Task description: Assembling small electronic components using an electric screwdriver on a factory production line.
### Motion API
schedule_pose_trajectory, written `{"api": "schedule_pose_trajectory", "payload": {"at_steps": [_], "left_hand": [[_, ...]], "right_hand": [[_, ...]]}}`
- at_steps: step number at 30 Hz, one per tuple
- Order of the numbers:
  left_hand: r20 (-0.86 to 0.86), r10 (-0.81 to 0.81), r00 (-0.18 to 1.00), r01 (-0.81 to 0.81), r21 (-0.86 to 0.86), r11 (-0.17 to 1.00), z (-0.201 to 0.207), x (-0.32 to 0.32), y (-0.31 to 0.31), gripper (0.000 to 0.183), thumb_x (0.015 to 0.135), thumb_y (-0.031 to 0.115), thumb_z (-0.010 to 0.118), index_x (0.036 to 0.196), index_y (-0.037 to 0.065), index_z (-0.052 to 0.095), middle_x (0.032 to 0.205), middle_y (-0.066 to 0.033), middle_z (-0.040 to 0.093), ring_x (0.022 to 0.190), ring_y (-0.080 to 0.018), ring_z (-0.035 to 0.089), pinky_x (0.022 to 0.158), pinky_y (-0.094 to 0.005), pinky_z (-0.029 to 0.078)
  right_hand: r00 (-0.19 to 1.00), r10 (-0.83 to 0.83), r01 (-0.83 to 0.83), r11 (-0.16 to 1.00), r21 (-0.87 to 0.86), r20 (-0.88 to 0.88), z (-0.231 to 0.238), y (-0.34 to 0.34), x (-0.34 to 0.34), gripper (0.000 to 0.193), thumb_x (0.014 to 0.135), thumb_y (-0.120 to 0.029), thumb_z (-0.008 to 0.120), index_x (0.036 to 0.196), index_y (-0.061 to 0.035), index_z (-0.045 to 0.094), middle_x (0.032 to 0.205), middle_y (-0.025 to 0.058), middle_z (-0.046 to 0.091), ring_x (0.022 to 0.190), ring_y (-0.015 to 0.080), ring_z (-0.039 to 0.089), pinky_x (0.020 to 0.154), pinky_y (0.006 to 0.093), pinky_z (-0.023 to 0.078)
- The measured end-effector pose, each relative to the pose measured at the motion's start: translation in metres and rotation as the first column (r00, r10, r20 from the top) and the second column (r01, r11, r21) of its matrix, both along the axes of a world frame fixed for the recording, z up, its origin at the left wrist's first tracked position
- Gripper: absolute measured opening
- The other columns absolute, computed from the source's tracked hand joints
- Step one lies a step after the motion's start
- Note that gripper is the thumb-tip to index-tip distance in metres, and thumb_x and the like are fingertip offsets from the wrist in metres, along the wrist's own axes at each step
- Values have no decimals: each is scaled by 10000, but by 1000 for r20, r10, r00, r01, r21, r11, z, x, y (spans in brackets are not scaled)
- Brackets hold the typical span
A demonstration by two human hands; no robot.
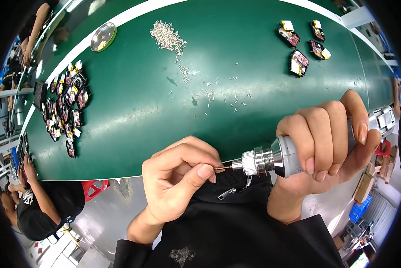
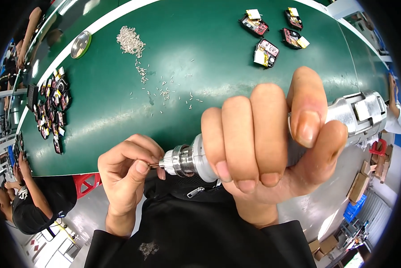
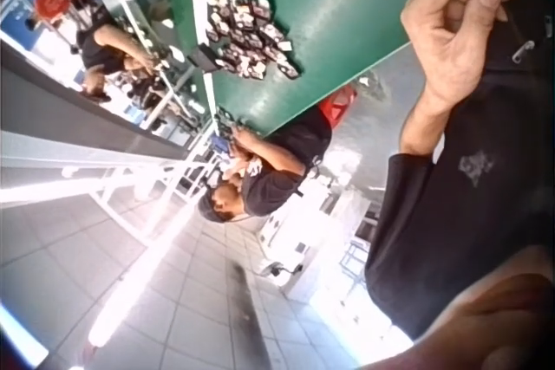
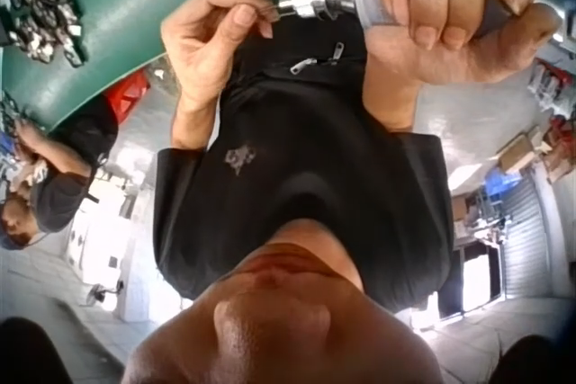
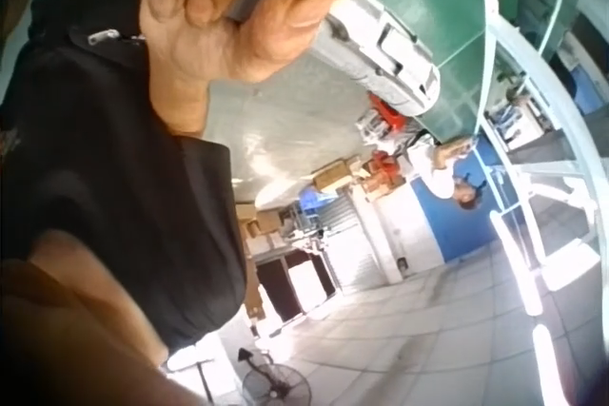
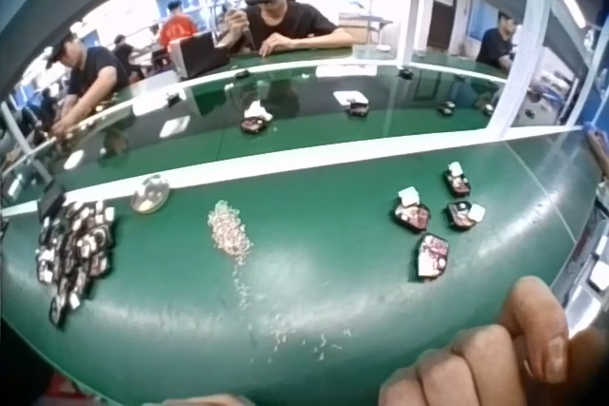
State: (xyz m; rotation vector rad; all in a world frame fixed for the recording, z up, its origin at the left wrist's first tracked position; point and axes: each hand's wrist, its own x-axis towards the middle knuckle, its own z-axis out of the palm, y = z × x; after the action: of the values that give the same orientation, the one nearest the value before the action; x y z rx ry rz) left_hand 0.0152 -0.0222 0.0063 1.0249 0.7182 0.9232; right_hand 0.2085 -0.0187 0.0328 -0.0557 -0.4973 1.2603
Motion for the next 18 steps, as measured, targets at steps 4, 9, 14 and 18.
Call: {"api": "schedule_pose_trajectory", "payload": {"at_steps": [4, 9, 14, 18], "left_hand": [[90, -48, 995, 51, -39, 998, -4, 0, 1, 126, 900, 16, 573, 855, -91, 622, 875, -174, 609, 707, -156, 578, 645, -254, 481], [151, -43, 988, 58, -96, 994, -6, 5, 0, 153, 921, 42, 557, 866, -91, 606, 860, -168, 597, 708, -165, 571, 639, -264, 483], [260, -75, 963, 121, -165, 979, -8, 9, 2, 153, 924, 50, 554, 868, -85, 601, 856, -169, 595, 706, -169, 568, 635, -268, 481], [191, -55, 980, 85, -153, 985, -6, 12, 1, 128, 908, 23, 559, 842, -78, 603, 840, -160, 596, 685, -168, 564, 617, -268, 474]], "right_hand": [[1000, -21, 21, 1000, -22, 20, -1, 0, -1, 180, 930, -221, 543, 852, -72, 478, 501, -4, 409, 430, 106, 423, 483, 278, 400], [997, -28, 29, 999, -17, 72, -2, 0, -1, 185, 938, -233, 534, 863, -75, 474, 511, -6, 416, 439, 99, 424, 480, 273, 394], [999, -29, 30, 999, -30, 23, -5, -1, 5, 183, 937, -236, 536, 866, -79, 473, 507, -6, 414, 431, 99, 423, 477, 271, 396], [998, -38, 40, 998, -42, 41, -6, -3, 8, 182, 939, -234, 531, 860, -81, 472, 504, -7, 414, 420, 100, 422, 473, 270, 396]]}}
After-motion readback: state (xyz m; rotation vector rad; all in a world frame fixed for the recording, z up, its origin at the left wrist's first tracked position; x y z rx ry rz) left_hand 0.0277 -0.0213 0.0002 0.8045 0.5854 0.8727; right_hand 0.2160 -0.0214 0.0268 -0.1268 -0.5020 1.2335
